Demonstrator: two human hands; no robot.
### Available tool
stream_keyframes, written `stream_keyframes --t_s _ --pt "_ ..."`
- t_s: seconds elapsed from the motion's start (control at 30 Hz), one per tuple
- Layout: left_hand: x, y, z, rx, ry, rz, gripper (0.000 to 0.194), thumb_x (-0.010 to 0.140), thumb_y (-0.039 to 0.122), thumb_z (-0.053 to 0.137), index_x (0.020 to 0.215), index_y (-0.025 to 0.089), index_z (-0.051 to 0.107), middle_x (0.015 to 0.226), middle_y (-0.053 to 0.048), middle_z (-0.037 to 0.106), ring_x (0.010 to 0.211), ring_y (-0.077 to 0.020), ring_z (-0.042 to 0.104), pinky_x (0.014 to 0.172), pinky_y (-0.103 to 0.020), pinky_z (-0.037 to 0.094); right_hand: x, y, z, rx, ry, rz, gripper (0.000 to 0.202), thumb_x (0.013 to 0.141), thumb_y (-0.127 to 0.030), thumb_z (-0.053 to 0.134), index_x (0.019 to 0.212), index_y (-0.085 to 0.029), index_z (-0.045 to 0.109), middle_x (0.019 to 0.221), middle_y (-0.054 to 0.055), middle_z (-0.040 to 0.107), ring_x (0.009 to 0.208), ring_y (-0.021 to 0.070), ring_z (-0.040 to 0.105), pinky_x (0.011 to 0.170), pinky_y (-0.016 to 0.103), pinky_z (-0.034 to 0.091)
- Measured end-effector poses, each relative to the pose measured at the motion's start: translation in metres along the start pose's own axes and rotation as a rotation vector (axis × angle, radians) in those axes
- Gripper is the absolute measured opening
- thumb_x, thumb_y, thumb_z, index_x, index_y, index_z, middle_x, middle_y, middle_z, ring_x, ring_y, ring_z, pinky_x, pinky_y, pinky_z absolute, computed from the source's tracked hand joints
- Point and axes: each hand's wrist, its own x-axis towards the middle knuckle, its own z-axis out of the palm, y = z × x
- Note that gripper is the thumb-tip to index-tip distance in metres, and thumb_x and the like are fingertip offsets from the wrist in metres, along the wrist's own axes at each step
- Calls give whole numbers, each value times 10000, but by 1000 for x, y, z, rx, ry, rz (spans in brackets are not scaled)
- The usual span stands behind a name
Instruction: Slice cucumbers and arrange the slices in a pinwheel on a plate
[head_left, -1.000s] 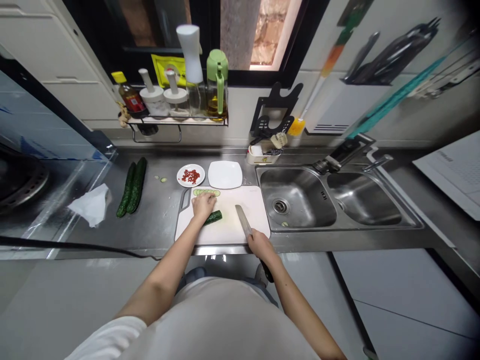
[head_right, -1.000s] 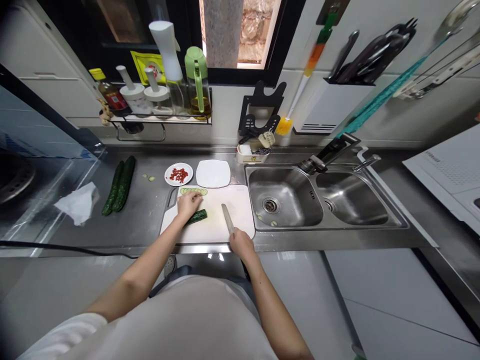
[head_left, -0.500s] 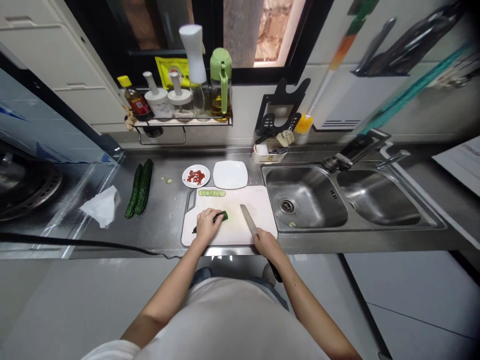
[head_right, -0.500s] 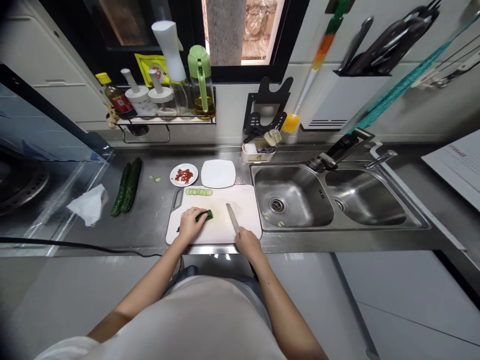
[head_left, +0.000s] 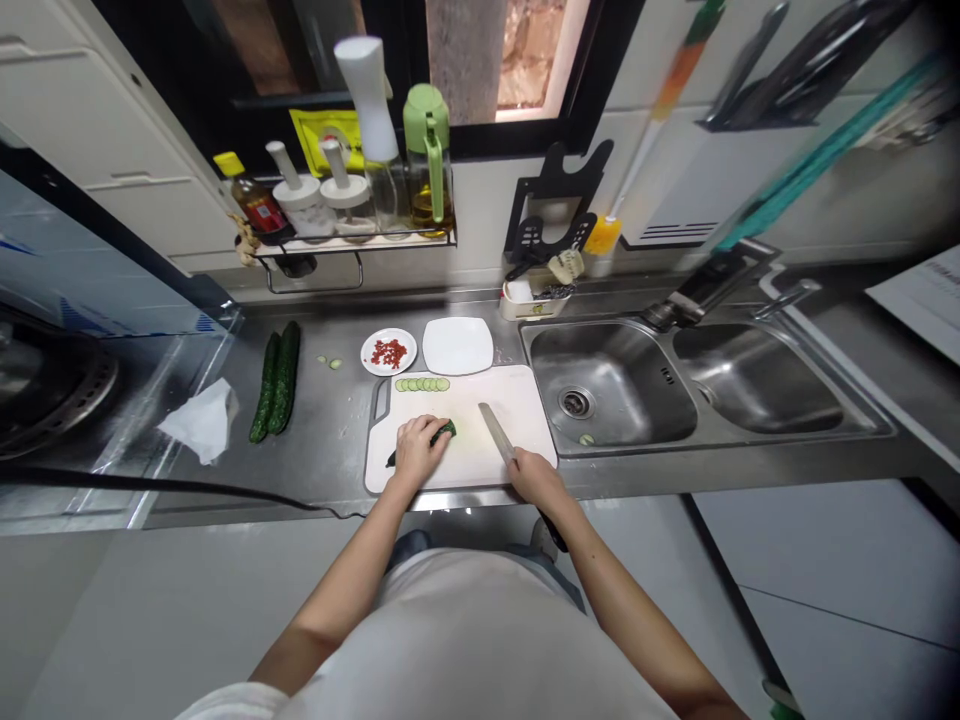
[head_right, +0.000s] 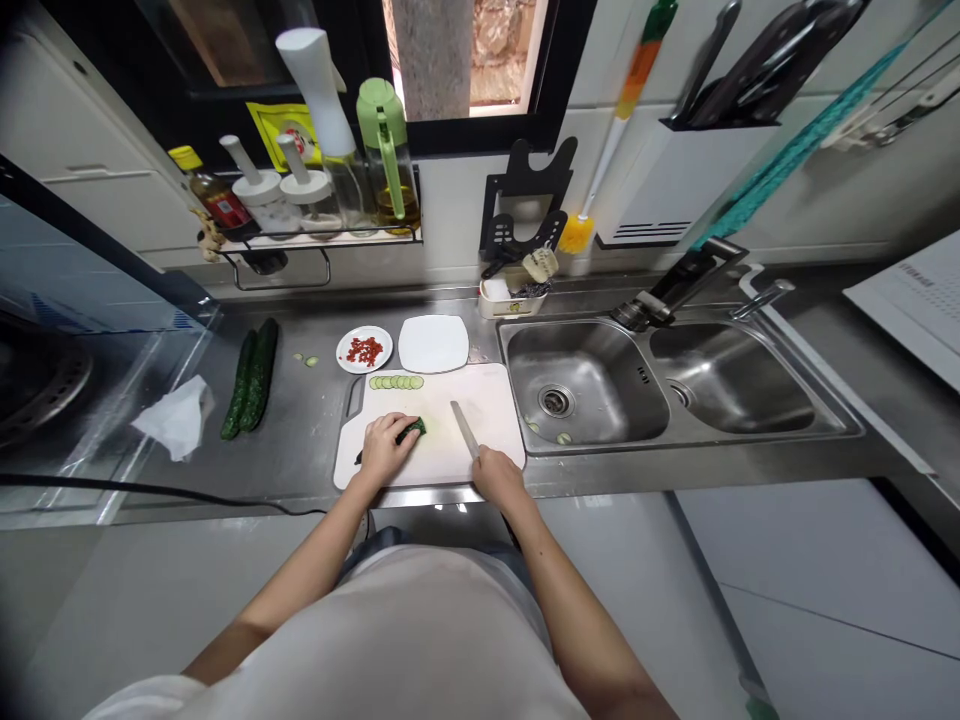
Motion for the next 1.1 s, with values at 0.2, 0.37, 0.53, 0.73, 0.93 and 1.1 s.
stream_keyframes --t_s 0.2,0.37,0.53,0.73,0.93,1.1 --pt "3 0 -1 -21 -24 52 274 943 394 487 1106 302 687 1080 -39 676 1023 -195 582 916 -354 381 -4 -23 -8 41 11 -41 316 978 -297 333 1087 -161 597 1064 141 681 989 236 628 732 275 372" --pt "3 0 1 11 -16 24 276 943 401 483 1102 307 688 1087 -42 668 1035 -200 573 913 -357 375 -7 -49 -11 84 50 -112 301 985 -287 339 1099 -155 584 1043 131 686 963 226 632 727 263 363" --pt "2 1 2 45 5 30 275 943 400 481 1109 315 683 1083 -43 665 1024 -205 567 927 -369 356 -2 -60 -10 78 63 -141 295 977 -273 359 1113 -144 587 1068 143 685 980 236 636 733 270 378" --pt "0 1 3 68 40 56 272 949 404 477 1108 314 678 1067 -35 663 998 -199 563 914 -363 349 -1 -63 -8 94 47 -175 349 988 -302 321 1123 -136 597 1076 151 684 988 244 640 752 282 406" --pt "0 1 4 85 73 65 254 943 409 494 1087 318 682 1050 -24 669 965 -197 565 889 -361 349 1 -64 -7 80 36 -176 333 971 -259 342 1151 -136 593 1082 155 680 989 239 640 781 288 414" --pt "1 2 3 91 74 75 256 948 401 488 1084 309 683 1041 -28 674 965 -196 567 885 -360 343 0 -67 -7 53 30 -177 314 955 -232 359 1146 -129 586 1069 160 681 984 249 641 761 294 421"
